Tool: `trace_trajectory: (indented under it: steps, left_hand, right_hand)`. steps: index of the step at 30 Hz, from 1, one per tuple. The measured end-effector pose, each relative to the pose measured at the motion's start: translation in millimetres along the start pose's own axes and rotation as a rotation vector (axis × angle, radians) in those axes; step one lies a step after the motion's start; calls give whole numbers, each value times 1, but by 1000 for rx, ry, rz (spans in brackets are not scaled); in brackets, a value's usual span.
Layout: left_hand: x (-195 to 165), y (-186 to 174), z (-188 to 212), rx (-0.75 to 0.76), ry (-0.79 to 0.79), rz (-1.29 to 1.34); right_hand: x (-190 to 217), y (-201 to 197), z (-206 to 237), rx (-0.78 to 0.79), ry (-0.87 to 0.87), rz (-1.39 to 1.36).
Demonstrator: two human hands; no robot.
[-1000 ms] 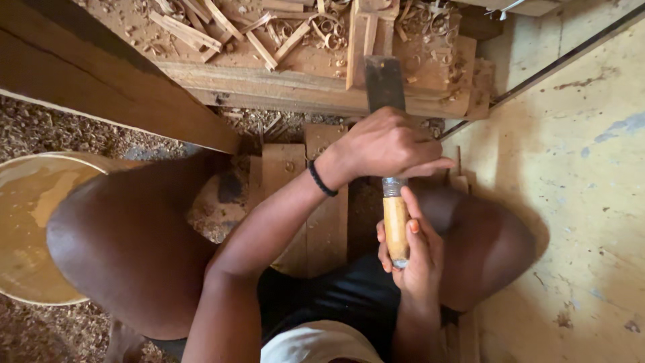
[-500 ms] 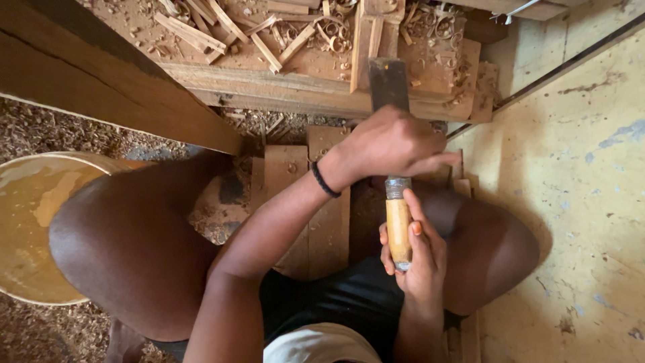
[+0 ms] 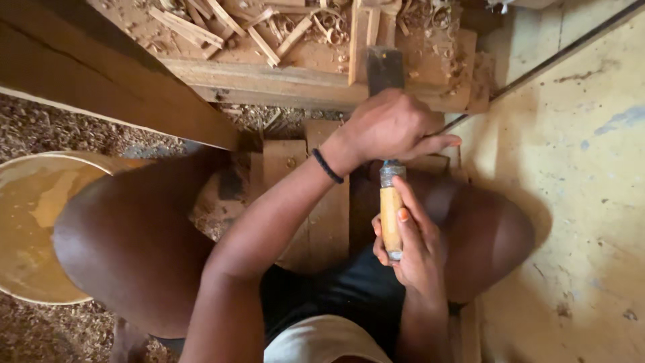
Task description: The person uses a chisel to carve wood pieces while sitting on the floor, removing shavings to shape the material.
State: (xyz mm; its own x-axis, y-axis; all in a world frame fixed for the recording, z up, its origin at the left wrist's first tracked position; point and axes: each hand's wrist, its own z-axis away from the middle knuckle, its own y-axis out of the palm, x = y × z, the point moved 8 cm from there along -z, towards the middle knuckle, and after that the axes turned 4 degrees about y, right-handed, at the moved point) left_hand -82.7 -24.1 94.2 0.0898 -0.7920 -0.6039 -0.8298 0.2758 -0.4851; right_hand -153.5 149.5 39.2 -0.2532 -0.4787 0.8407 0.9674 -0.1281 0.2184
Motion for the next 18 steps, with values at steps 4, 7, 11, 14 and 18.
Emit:
trace_trajectory:
  steps: [4, 7, 11, 14, 18]
  left_hand:
    - [4, -3, 2, -38, 59, -23]
    - [22, 13, -1, 29, 68, 3]
    - [40, 31, 7, 133, 100, 17]
    - [27, 13, -3, 16, 233, -252]
    - [20, 9, -10, 143, 39, -250]
  right_hand:
    - [1, 7, -7, -5, 38, -9]
    - [1, 2, -16, -22, 35, -30]
    - [-8, 8, -25, -5, -90, -39]
    - [-16, 16, -32, -44, -22, -13]
    - [3, 23, -31, 15, -87, -2]
